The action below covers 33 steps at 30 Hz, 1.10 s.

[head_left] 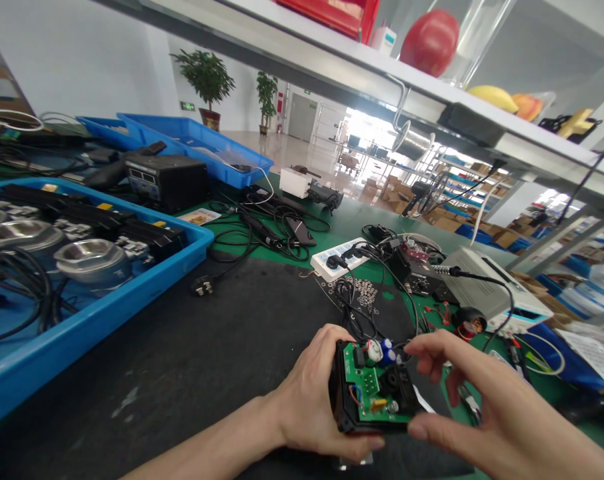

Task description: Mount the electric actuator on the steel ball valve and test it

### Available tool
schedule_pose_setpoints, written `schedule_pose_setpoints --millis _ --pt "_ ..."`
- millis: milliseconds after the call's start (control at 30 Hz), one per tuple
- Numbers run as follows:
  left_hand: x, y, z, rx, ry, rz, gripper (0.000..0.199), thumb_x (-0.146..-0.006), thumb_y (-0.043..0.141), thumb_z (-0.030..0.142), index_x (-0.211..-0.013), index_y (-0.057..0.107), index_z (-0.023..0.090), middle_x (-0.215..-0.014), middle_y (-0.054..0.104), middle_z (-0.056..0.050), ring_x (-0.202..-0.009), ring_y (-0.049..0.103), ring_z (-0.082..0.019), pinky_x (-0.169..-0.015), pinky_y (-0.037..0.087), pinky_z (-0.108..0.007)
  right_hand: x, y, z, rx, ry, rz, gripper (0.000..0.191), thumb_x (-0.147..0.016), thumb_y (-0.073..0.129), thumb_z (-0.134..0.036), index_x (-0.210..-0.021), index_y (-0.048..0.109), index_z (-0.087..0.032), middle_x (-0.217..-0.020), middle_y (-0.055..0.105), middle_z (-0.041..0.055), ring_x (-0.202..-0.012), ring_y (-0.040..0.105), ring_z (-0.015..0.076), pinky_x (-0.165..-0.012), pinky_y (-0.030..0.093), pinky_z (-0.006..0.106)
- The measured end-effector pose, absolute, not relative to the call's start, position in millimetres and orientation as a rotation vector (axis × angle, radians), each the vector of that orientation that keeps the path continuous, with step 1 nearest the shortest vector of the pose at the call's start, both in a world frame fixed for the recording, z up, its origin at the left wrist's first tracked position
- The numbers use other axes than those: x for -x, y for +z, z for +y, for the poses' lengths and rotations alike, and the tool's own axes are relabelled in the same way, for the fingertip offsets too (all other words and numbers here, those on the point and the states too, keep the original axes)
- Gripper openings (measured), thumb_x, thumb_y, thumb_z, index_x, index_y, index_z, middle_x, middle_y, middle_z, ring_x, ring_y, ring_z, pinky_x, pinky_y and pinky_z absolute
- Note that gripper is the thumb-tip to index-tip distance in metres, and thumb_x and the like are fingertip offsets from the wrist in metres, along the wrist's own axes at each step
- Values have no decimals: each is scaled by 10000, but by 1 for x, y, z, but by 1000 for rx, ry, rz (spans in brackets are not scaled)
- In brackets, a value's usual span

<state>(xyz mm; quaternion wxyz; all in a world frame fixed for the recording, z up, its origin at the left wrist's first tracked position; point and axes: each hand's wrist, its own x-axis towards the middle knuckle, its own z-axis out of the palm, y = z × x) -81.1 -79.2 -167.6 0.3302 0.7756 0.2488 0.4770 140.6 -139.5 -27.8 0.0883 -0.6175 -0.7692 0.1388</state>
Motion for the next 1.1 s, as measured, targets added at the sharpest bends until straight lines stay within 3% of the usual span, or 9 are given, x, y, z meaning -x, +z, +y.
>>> schedule_pose_setpoints --millis 100,167,267,367,467,567,633,767,1100 --pt "87 -163 -79 -2049 1175 647 882 -503 904 533 -1195 464 208 -1093 518 -79 -974 572 -260 -869 552 -432 -147 -67 -146 1785 568 -1993 1023 -599 908 -367 -1496 424 -281 -1438 531 56 -1263 592 195 -1031 541 266" --pt "95 -156 -82 -2075 1099 667 907 -540 905 505 -1262 445 208 -1157 517 -94 -1018 585 -264 -895 567 -429 -140 -91 -144 1659 866 -1882 1170 -579 921 -349 -1570 306 -265 -1531 445 96 -1365 531 230 -1121 504 330" --pt "115 -140 -94 -2168 963 795 1018 -597 910 510 -1418 381 220 -1334 485 -138 -1199 563 -308 -1016 552 -467 -126 -112 -139 1469 1156 -1703 1137 -585 914 -294 -1555 320 -264 -1501 481 100 -1347 554 232 -1151 486 364" --pt "137 -119 -113 -2301 923 1068 1110 -672 898 492 -1558 272 253 -1490 394 -162 -1355 468 -347 -1116 490 -522 -115 -120 -138 1382 1163 -1662 1057 -601 910 -291 -1508 366 -267 -1505 472 89 -1382 520 231 -1206 433 383" --pt "147 -102 -135 -2544 1086 1168 743 -837 813 338 -1484 455 262 -1318 521 -122 -1221 523 -286 -1020 530 -440 -108 -126 -139 1306 1157 -1631 1028 -651 877 -272 -1515 318 -269 -1513 456 93 -1383 515 219 -1203 435 384" --pt "140 -95 -150 -2750 1233 1105 430 -880 758 153 -1287 631 206 -1087 608 -83 -1031 539 -233 -906 510 -381 -100 -134 -139 1238 1128 -1600 992 -676 844 -249 -1509 305 -236 -1500 464 112 -1385 512 218 -1204 434 375" --pt "133 -95 -156 -2789 1251 1129 384 -878 740 88 -1240 655 185 -1050 624 -77 -997 534 -223 -894 492 -382 -96 -140 -139 1229 1096 -1556 964 -670 842 -257 -1484 326 -230 -1468 496 102 -1365 527 212 -1186 451 363" --pt "123 -98 -161 -2783 1236 1256 396 -894 737 117 -1273 646 183 -1063 621 -88 -1015 532 -234 -887 500 -377 -95 -148 -140 1222 1069 -1476 971 -616 860 -251 -1443 353 -233 -1417 541 87 -1315 561 214 -1147 483 362" --pt "109 -95 -160 -2778 1307 1222 278 -876 735 51 -1128 676 150 -965 610 -70 -935 513 -208 -836 472 -352 -103 -151 -144 1162 1136 -1424 954 -648 843 -226 -1449 325 -238 -1452 518 89 -1353 549 197 -1173 466 337"
